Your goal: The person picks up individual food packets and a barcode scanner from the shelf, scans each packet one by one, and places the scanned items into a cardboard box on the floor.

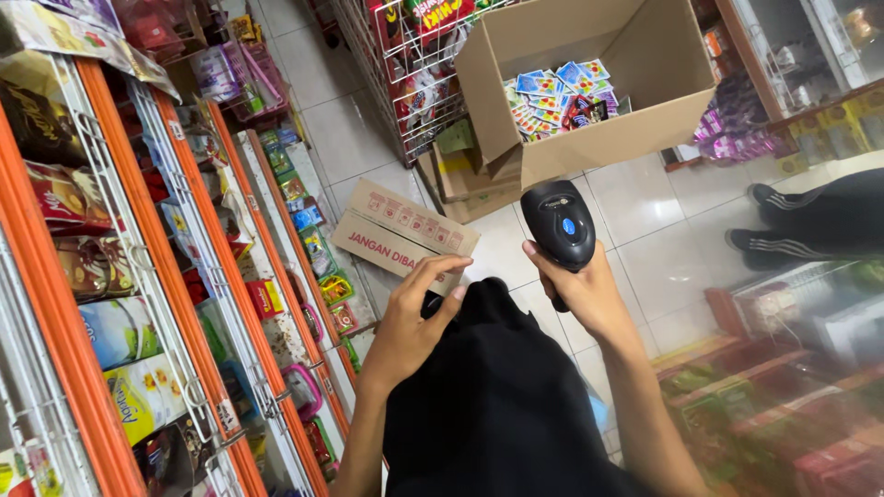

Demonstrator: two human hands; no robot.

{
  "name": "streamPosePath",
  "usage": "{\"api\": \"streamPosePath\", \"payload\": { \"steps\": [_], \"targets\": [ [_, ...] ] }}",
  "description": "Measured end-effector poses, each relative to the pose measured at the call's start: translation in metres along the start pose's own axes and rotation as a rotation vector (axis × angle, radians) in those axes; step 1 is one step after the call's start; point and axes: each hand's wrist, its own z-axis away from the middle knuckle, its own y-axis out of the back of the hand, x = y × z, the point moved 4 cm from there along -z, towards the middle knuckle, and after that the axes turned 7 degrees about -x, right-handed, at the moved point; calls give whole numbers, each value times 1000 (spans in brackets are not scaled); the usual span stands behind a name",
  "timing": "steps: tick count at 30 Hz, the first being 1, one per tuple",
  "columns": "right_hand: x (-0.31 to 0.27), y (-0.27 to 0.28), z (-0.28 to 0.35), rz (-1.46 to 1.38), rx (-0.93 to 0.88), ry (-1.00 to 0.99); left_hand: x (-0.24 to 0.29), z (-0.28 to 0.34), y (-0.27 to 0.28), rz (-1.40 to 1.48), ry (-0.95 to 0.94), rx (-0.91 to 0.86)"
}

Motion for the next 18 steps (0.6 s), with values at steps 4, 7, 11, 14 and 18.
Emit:
{"api": "streamPosePath", "payload": {
  "steps": [4, 7, 11, 14, 18],
  "targets": [
    [1, 8, -2, -43, 3, -10, 0, -8, -16, 23, 15, -41],
    [5, 17, -7, -64, -9, -37, 0, -18, -26, 23, 39, -73],
    [7, 34, -21, -76, -37, 13, 4, -39, -38, -6, 40, -89],
    [5, 53, -34, -35, -58, 24, 9, -62, -47, -52, 96, -75],
    [-3, 79, -51, -6, -100, 26, 30, -96, -59, -28, 5, -23]
  ]
}}
